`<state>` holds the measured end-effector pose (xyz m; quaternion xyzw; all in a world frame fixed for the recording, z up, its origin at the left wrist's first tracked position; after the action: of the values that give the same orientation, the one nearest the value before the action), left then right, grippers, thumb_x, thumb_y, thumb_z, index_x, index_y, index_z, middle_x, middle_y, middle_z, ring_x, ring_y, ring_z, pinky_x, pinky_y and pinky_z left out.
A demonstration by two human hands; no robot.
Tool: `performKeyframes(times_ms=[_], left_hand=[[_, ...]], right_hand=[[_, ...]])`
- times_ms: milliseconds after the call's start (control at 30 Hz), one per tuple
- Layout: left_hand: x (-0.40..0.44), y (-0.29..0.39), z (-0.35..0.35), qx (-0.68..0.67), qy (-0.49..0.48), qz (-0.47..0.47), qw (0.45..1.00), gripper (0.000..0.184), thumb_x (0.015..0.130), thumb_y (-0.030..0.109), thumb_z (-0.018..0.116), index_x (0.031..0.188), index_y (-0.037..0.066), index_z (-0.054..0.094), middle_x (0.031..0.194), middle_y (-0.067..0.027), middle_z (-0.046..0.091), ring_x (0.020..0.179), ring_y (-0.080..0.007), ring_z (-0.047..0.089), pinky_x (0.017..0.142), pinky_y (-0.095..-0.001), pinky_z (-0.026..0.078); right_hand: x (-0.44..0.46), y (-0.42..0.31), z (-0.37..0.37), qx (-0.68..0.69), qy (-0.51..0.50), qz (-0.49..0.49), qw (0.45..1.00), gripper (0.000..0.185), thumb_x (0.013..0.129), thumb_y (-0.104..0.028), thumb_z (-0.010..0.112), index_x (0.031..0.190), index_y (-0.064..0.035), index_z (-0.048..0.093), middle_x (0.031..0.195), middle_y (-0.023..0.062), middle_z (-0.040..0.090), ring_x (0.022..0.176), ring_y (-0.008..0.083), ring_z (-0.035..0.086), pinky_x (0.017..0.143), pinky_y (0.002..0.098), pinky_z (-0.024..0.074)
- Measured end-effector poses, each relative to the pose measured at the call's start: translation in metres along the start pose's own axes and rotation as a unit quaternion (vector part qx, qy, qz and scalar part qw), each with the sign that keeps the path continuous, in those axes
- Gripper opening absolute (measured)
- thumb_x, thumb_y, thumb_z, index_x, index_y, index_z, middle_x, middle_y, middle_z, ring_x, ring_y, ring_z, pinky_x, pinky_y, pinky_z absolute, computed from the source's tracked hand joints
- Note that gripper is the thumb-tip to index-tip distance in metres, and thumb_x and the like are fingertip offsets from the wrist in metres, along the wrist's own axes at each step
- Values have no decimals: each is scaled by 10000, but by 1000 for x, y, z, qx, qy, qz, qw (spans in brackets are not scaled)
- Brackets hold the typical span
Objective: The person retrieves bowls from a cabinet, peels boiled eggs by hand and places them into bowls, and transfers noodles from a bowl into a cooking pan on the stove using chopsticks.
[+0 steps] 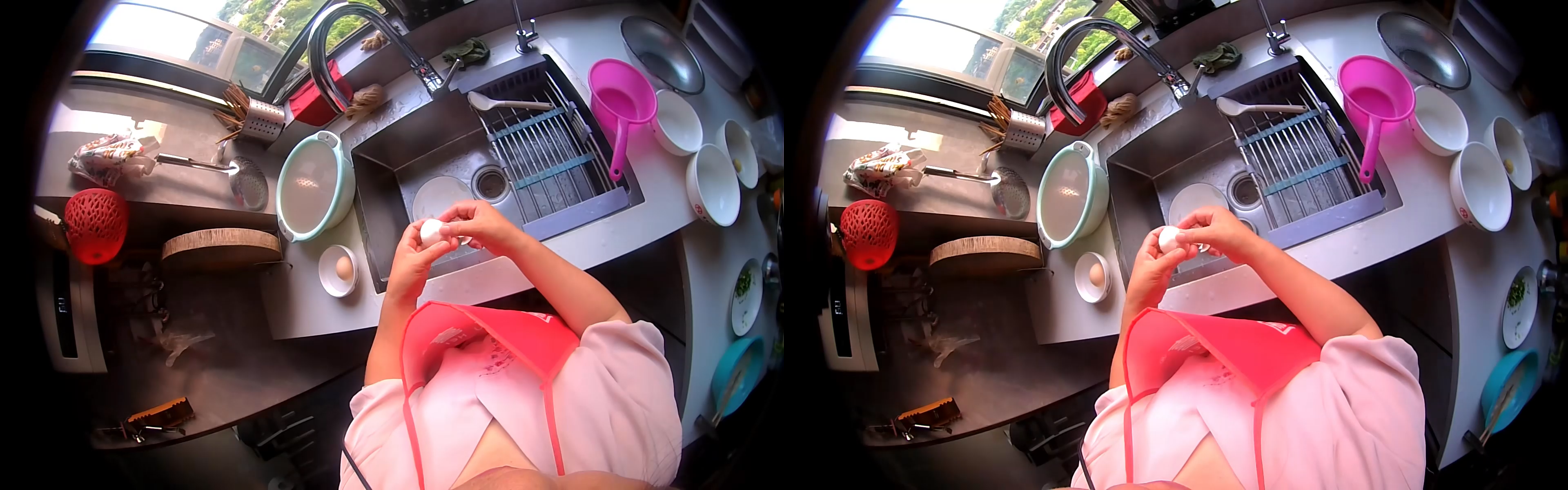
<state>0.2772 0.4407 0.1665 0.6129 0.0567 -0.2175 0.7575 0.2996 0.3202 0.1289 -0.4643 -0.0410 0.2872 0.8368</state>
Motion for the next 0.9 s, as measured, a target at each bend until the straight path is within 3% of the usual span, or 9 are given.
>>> performKeyframes(times_ms=[100,267,833,900], left_hand=[[-2,1,0,-10,4,-9,1000,473,758,-1,632,1162,-24,387,998,-123,566,879,-207,609,827,-301,476],[0,-5,-6,-7,-4,-11,1000,473,763,11,636,1166,-27,391,999,-123,571,874,-204,610,821,-297,476],[0,-3,-13,-10,0,-13,1000,478,780,62,636,1185,-36,400,1039,-126,567,913,-203,594,847,-310,470],[-1,0,-5,-55,-34,-28,997,477,783,75,637,1186,-30,404,1056,-120,563,923,-202,590,856,-320,468]], right_hand=[[3,7,-6,7,4,19,1000,281,751,-202,675,930,-1,596,699,39,599,558,41,526,397,156,299],[1,3,-4,-8,10,20,1000,277,703,-213,667,876,-4,617,666,49,581,483,59,459,401,185,311],[5,6,-6,-1,45,32,998,193,728,-131,576,864,-2,621,636,62,592,441,46,436,364,182,274],[8,12,-9,3,48,37,998,187,722,-141,570,846,-11,621,634,63,589,447,55,443,370,190,278]])
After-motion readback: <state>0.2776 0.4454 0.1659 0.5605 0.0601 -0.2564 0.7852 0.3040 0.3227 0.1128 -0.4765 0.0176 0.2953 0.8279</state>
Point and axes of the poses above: each hand's wrist, its own x-axis towards the middle knuckle, its own z-axis out of the palm, y = z × x, the point moved 6 cm from there along x, towards the middle knuckle
